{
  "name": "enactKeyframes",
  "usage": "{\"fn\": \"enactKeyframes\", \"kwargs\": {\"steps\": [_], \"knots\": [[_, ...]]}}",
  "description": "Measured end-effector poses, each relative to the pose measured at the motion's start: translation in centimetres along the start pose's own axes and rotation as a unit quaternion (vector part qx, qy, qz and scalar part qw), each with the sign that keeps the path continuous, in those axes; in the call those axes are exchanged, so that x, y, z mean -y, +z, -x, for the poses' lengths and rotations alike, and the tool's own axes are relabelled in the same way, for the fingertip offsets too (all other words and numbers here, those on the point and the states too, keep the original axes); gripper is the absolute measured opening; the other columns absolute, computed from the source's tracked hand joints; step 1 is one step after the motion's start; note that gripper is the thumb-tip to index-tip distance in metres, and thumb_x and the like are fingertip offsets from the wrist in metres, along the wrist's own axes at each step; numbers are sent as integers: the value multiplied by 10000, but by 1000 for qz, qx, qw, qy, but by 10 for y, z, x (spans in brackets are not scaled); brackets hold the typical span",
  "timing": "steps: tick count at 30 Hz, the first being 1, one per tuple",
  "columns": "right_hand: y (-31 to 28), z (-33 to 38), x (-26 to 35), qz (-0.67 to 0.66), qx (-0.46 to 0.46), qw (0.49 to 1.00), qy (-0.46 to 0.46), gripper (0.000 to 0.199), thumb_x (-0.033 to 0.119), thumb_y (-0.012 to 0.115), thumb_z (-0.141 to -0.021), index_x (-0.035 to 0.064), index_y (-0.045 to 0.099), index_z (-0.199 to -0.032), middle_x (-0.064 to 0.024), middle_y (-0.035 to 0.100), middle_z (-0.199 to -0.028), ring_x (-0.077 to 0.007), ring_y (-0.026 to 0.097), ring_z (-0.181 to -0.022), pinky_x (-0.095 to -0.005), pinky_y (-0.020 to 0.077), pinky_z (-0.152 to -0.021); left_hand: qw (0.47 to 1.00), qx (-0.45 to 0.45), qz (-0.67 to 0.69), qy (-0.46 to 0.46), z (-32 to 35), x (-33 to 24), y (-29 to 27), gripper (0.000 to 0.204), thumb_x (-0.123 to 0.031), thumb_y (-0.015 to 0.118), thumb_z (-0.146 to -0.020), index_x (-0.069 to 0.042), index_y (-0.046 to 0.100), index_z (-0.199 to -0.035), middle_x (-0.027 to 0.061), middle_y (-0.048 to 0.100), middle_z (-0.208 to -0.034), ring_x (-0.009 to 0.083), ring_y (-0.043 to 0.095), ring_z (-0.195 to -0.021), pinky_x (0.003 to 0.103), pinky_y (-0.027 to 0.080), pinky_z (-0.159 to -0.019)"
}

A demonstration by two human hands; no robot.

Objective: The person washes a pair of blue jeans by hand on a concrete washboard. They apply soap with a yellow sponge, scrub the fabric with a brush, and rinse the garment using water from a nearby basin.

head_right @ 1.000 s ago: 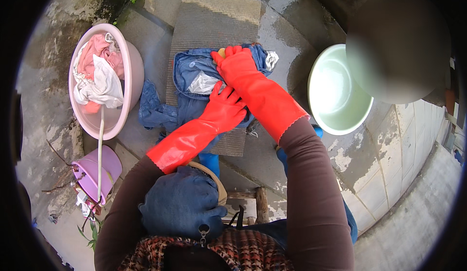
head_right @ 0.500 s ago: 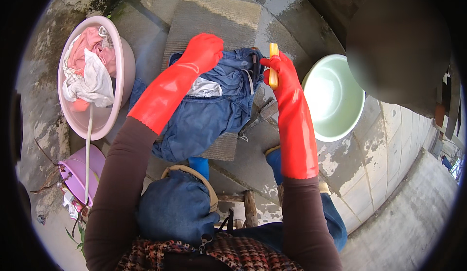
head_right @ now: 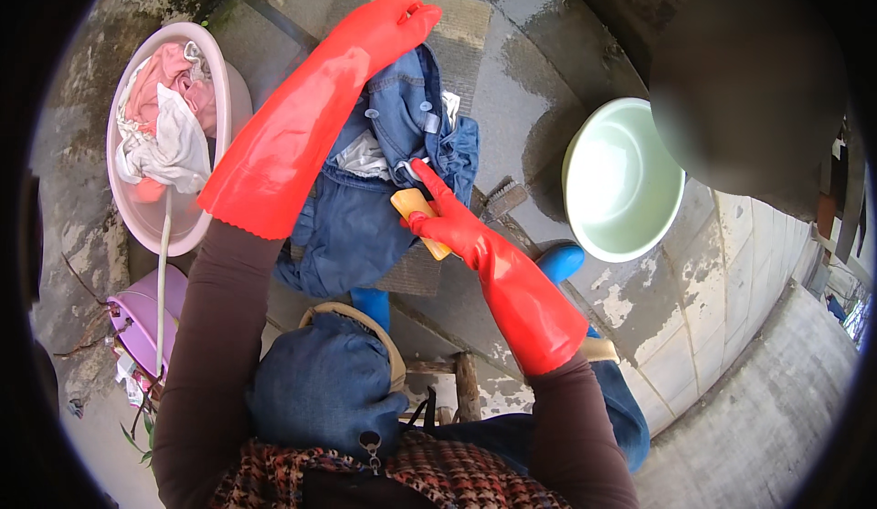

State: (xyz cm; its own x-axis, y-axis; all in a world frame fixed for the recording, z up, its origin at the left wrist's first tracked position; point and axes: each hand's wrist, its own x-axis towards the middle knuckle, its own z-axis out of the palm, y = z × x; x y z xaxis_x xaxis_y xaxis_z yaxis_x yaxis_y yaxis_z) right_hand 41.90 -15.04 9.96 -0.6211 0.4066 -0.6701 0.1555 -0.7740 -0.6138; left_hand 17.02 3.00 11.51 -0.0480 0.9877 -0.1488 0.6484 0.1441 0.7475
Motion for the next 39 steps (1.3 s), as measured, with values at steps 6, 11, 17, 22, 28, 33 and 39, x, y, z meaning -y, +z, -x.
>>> {"fn": "enactKeyframes", "kwargs": {"steps": [6,11,17,22,28,33,39], "knots": [[-53,6,42,-165,-98,965,-179,847,351,687,-941,107,315,-1661,-212,703,-1154,-187,555,-603,-331,468,-560,985,-101,-63,125,101,-11,40,486,-337,743,-910,7,703,-1252,231,724,-1231,452,655,-1166,516,520,-1014],[-47,-26,41,337,-231,860,-306,718,306,608,-1005,104,352,-1645,-239,657,-1282,-257,667,-868,-351,551,-757,987,128,-39,93,206,1,141,574,-371,647,-975,-109,587,-1482,173,522,-1568,464,353,-1512,580,258,-1254],[-41,-116,41,678,-288,617,-278,542,372,607,-1004,255,558,-1531,-140,601,-1446,-391,628,-1113,-502,476,-971,959,84,-112,247,210,35,153,424,-218,597,-1005,-147,643,-1420,55,578,-1547,483,317,-1526,619,291,-1237],[-64,-171,83,641,-336,650,-231,471,369,629,-991,246,643,-1445,-125,661,-1327,-390,635,-1083,-502,490,-918,924,85,-175,329,210,23,112,482,-214,674,-894,-128,669,-1368,125,604,-1477,446,460,-1436,631,348,-1191],[-38,-75,20,615,-221,640,-404,458,394,719,-922,296,706,-1369,-90,680,-1236,-337,644,-987,-495,497,-889,967,-24,-165,195,240,53,98,494,-266,704,-885,-70,679,-1338,170,599,-1445,450,514,-1380,626,356,-1175],[-31,-86,13,659,-150,607,-418,394,363,707,-928,340,723,-1321,-55,670,-1167,-318,609,-1037,-500,479,-907,953,-39,-199,226,244,65,109,512,-292,694,-898,-76,677,-1361,200,598,-1437,455,507,-1391,619,355,-1194],[-36,-183,77,672,-299,597,-322,378,402,690,-933,337,735,-1302,-57,685,-1132,-346,622,-1057,-488,488,-889,956,-47,-169,234,242,56,99,521,-288,712,-881,-76,688,-1356,192,605,-1418,453,507,-1390,606,366,-1200]]}}
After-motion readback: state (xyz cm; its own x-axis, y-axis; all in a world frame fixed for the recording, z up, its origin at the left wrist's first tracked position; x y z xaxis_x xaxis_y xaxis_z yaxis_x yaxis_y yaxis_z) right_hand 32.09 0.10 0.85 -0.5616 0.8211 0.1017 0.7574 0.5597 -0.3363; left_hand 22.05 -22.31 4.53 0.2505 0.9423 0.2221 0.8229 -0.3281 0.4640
